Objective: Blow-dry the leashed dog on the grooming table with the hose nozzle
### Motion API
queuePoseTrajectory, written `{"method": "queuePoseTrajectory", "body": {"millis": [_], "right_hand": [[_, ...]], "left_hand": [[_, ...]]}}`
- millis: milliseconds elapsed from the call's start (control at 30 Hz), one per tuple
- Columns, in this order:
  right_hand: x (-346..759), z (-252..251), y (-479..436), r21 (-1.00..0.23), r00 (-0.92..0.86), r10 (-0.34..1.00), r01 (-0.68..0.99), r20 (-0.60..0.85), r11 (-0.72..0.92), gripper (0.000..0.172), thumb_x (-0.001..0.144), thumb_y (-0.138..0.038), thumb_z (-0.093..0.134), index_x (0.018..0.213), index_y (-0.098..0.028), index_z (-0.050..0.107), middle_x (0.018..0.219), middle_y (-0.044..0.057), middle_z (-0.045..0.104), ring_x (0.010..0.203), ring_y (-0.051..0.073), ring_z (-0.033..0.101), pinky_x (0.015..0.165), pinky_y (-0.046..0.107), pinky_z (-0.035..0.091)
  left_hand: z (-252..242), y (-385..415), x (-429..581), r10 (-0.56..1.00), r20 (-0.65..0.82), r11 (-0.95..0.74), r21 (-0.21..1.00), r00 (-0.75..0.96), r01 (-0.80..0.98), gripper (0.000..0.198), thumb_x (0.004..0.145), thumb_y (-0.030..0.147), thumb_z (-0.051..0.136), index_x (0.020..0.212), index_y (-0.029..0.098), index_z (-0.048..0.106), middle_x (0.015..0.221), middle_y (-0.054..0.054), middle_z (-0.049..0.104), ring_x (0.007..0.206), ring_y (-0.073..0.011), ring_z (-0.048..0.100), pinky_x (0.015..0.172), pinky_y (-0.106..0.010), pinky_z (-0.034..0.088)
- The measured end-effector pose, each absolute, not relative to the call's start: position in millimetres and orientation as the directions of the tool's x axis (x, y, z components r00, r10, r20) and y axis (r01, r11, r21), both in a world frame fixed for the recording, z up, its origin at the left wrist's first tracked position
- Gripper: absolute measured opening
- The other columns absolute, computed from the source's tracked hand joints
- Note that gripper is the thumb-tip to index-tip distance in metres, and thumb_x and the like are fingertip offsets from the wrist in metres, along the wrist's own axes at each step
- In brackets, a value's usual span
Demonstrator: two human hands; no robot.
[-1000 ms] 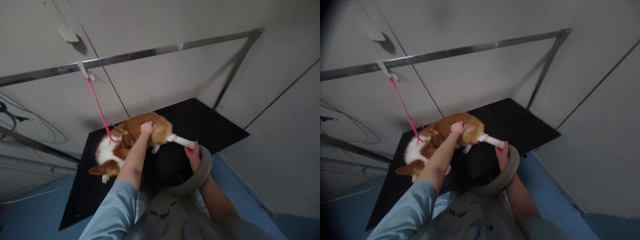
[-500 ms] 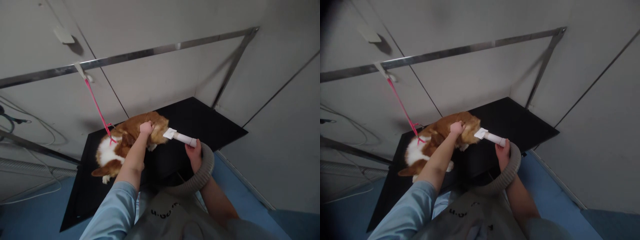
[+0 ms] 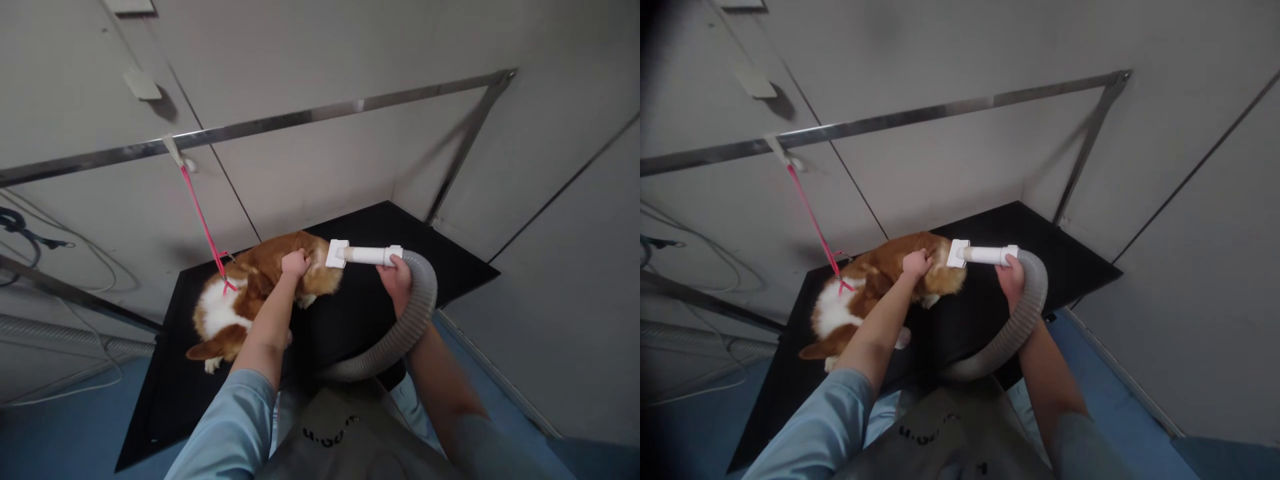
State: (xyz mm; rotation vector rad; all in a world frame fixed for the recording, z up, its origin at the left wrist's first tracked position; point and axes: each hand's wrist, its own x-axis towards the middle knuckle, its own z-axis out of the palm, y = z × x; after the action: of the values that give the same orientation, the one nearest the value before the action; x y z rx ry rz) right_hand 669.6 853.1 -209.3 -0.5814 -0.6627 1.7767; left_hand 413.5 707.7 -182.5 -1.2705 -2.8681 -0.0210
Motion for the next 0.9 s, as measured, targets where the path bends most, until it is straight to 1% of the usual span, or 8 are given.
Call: {"method": "queuePoseTrajectory", "body": {"millis": [133, 200, 300, 400, 500, 633, 767, 900], "right_hand": [[646.5, -169.6, 880.4, -0.663, -0.356, 0.934, -0.704, 0.02, -0.254, 0.024, 0.078, -0.017, 0.068, 0.101, -0.023, 0.066, 0.111, 0.002, 0.075, 0.125, 0.021, 0.068, 0.117, 0.044, 0.056], [634.2, -156.4, 890.3, -0.697, -0.373, 0.928, -0.665, -0.001, -0.268, 0.024, 0.079, -0.019, 0.073, 0.102, -0.023, 0.067, 0.114, 0.002, 0.075, 0.124, 0.021, 0.068, 0.116, 0.044, 0.057], [616.0, -146.3, 900.3, -0.753, -0.384, 0.923, -0.596, -0.04, -0.28, 0.026, 0.08, -0.027, 0.081, 0.102, -0.025, 0.067, 0.116, 0.001, 0.075, 0.123, 0.021, 0.069, 0.111, 0.045, 0.059], [600.6, -142.0, 906.1, -0.773, -0.401, 0.916, -0.584, 0.009, -0.248, 0.027, 0.082, -0.037, 0.082, 0.1, -0.025, 0.066, 0.112, 0.002, 0.075, 0.119, 0.023, 0.07, 0.105, 0.045, 0.062], [589.6, -137.6, 908.4, -0.795, -0.345, 0.938, -0.573, 0.014, -0.199, 0.028, 0.077, -0.033, 0.081, 0.099, -0.024, 0.067, 0.107, 0.0, 0.073, 0.112, 0.02, 0.07, 0.1, 0.04, 0.063], [580.2, -130.4, 902.3, -0.804, -0.317, 0.946, -0.58, 0.07, -0.134, 0.027, 0.072, -0.029, 0.08, 0.096, -0.022, 0.067, 0.107, 0.0, 0.072, 0.106, 0.018, 0.069, 0.101, 0.036, 0.062], [566.6, -123.3, 879.9, -0.807, -0.371, 0.918, -0.58, 0.139, -0.112, 0.033, 0.072, -0.035, 0.08, 0.1, -0.022, 0.067, 0.111, 0.001, 0.071, 0.108, 0.02, 0.068, 0.101, 0.037, 0.061], [536.2, -116.5, 844.5, -0.846, -0.448, 0.873, -0.527, 0.192, -0.085, 0.037, 0.078, -0.045, 0.079, 0.104, -0.022, 0.069, 0.109, 0.003, 0.071, 0.114, 0.022, 0.067, 0.103, 0.038, 0.058]], "left_hand": [[-185.8, 704.8, 416.4, 0.758, 0.032, 0.652, -0.012, -0.652, 0.758, 0.042, 0.106, 0.045, 0.043, 0.122, 0.019, 0.071, 0.121, -0.017, 0.076, 0.115, -0.0306, 0.072, 0.092, -0.038, 0.055], [-189.2, 703.5, 418.4, 0.775, 0.07, 0.63, -0.022, -0.628, 0.776, 0.043, 0.107, 0.044, 0.042, 0.121, 0.017, 0.071, 0.12, -0.018, 0.075, 0.115, -0.0312, 0.071, 0.094, -0.039, 0.053], [-196.6, 701.2, 420.9, 0.8, 0.138, 0.592, -0.031, -0.583, 0.805, 0.039, 0.106, 0.036, 0.044, 0.12, 0.014, 0.072, 0.121, -0.018, 0.073, 0.118, -0.0315, 0.067, 0.097, -0.04, 0.05], [-205.3, 698.5, 422.0, 0.784, 0.176, 0.606, -0.017, -0.595, 0.795, 0.04, 0.107, 0.031, 0.042, 0.124, 0.014, 0.073, 0.124, -0.019, 0.071, 0.12, -0.0319, 0.064, 0.1, -0.041, 0.048], [-213.8, 696.7, 424.1, 0.767, 0.207, 0.621, 0.002, -0.607, 0.784, 0.043, 0.108, 0.034, 0.043, 0.134, 0.015, 0.071, 0.129, -0.019, 0.068, 0.123, -0.0328, 0.061, 0.103, -0.043, 0.046], [-224.6, 698.9, 432.8, 0.749, 0.246, 0.63, 0.02, -0.615, 0.776, 0.043, 0.109, 0.034, 0.044, 0.133, 0.012, 0.073, 0.132, -0.02, 0.065, 0.125, -0.0331, 0.058, 0.107, -0.044, 0.044], [-238.3, 704.6, 445.6, 0.726, 0.294, 0.638, 0.051, -0.622, 0.768, 0.046, 0.108, 0.033, 0.046, 0.143, 0.01, 0.066, 0.137, -0.022, 0.063, 0.128, -0.033, 0.056, 0.112, -0.046, 0.042], [-252.1, 708.5, 458.5, 0.714, 0.299, 0.648, 0.061, -0.633, 0.76, 0.055, 0.107, 0.033, 0.048, 0.156, 0.008, 0.055, 0.148, -0.024, 0.059, 0.138, -0.0365, 0.052, 0.117, -0.048, 0.04]]}}
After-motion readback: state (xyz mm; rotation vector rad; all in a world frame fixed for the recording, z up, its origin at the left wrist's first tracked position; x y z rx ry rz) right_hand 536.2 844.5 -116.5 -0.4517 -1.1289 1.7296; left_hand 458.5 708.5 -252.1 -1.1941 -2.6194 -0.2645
